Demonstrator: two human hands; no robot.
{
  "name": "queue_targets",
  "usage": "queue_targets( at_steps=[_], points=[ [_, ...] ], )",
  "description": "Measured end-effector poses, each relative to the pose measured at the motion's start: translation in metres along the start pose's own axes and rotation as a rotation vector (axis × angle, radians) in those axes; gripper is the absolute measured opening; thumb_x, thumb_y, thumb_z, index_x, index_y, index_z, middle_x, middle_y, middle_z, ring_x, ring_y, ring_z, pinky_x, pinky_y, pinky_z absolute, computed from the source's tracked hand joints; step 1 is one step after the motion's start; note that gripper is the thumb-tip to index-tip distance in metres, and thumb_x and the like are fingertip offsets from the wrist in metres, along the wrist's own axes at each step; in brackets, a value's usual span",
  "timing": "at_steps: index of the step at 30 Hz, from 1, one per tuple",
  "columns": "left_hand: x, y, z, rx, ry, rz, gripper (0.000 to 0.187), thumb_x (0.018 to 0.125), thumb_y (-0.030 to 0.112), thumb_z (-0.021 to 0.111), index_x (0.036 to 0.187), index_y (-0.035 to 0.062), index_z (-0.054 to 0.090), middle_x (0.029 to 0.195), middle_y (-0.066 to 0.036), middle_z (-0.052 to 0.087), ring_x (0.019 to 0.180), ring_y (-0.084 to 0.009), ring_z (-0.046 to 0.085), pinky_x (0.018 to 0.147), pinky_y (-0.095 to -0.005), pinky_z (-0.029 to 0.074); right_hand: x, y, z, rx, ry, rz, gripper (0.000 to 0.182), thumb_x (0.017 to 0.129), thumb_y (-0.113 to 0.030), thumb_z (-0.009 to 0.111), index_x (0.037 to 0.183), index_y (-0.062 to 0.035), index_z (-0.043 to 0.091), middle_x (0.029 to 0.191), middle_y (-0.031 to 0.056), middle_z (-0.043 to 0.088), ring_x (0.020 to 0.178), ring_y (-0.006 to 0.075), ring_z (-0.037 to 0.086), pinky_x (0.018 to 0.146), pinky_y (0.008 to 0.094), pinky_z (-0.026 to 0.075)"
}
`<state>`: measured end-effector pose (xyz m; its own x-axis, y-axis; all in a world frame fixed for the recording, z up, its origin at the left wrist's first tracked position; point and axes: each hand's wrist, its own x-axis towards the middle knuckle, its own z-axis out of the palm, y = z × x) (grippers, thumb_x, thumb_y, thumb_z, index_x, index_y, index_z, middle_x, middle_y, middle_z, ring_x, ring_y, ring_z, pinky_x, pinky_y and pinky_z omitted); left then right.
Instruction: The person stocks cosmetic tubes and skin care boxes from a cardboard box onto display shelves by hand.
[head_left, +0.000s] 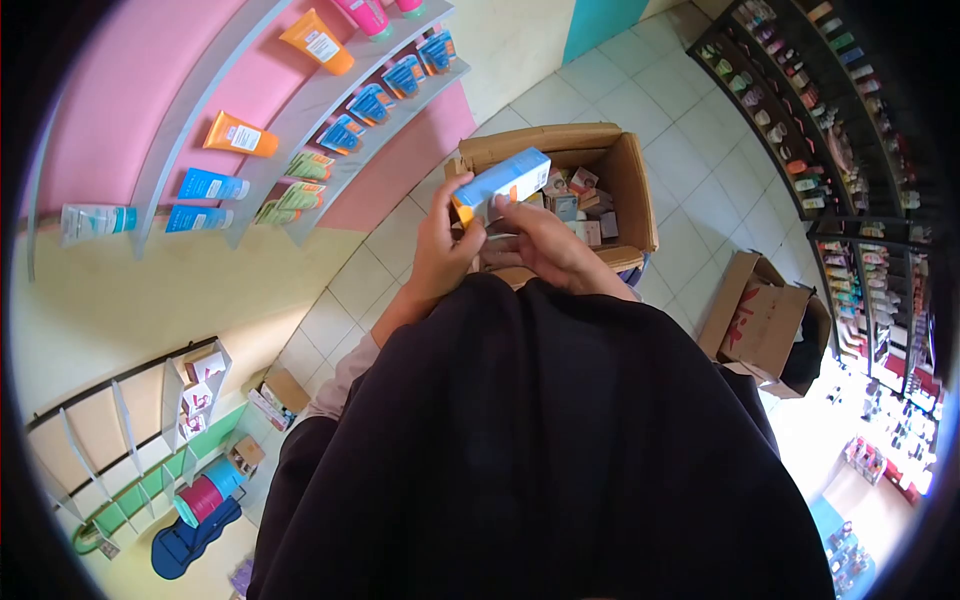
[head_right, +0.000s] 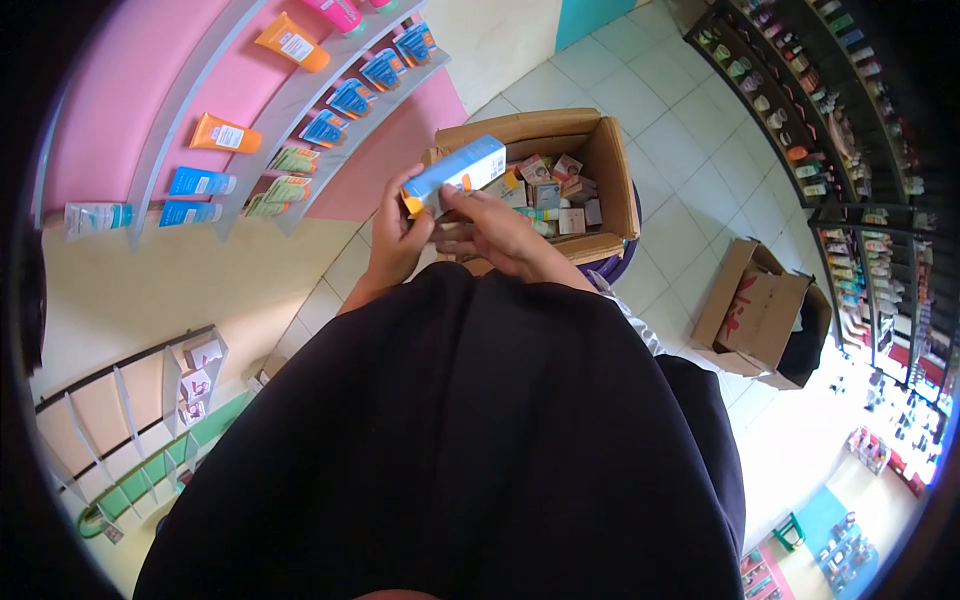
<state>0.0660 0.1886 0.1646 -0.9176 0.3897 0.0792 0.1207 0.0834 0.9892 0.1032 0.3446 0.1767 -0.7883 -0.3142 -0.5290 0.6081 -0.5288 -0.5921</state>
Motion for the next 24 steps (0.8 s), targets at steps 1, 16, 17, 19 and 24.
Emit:
queue_targets(
  at_steps=[1,16,17,19,24],
  points=[
    [0.001,0.001,-0.001,-0.056,0.049,0.007,0.048,0.081,0.004,0.056,0.126,0.0048,0.040,0.095,-0.009,0.056,0.073,-0.0096,0.054,0.066,-0.0237,0.047,-0.011,-0.013,0.000,-0.283,0.034,0.039,0.035,0.086,-0.033,0.058,0.107,-0.0053,0.052,0.095,0.0074,0.060,0.083,0.0189,0.062,0.069,0.0300,0.051],
    [-0.008,0.033,-0.009,-0.521,-0.023,-0.078,0.044,0.075,0.008,0.071,0.113,-0.0006,0.052,0.097,-0.009,0.061,0.088,-0.0153,0.059,0.080,-0.0281,0.047,-0.032,0.005,0.027,-1.183,0.308,-0.687,0.068,0.060,-0.039,0.081,0.110,-0.0030,0.053,0.069,0.0147,0.060,0.062,0.0288,0.061,0.057,0.0365,0.047],
    [-0.010,0.031,-0.008,-0.627,0.010,-0.111,0.044,0.074,0.008,0.072,0.112,-0.0011,0.052,0.097,-0.009,0.061,0.089,-0.0156,0.059,0.081,-0.0285,0.047,-0.032,0.006,0.029,-1.151,0.287,-0.620,0.068,0.059,-0.040,0.081,0.110,-0.0032,0.053,0.067,0.0143,0.059,0.060,0.0279,0.061,0.055,0.0362,0.047],
    [-0.013,0.032,-0.010,-0.636,0.034,-0.147,0.044,0.073,0.007,0.072,0.112,-0.0012,0.052,0.098,-0.010,0.062,0.091,-0.0162,0.059,0.081,-0.0290,0.048,-0.029,0.012,0.028,-1.146,0.290,-0.691,0.068,0.060,-0.041,0.080,0.111,-0.0037,0.053,0.064,0.0134,0.058,0.057,0.0272,0.059,0.054,0.0359,0.045],
    [-0.017,0.022,-0.013,-0.719,0.047,-0.194,0.047,0.071,0.008,0.074,0.111,-0.0006,0.051,0.098,-0.011,0.062,0.091,-0.0172,0.060,0.080,-0.0297,0.049,-0.020,0.029,0.026,-1.103,0.271,-0.649,0.070,0.062,-0.044,0.078,0.114,-0.0046,0.052,0.067,0.0134,0.058,0.059,0.0250,0.058,0.056,0.0345,0.044]
  ],
)
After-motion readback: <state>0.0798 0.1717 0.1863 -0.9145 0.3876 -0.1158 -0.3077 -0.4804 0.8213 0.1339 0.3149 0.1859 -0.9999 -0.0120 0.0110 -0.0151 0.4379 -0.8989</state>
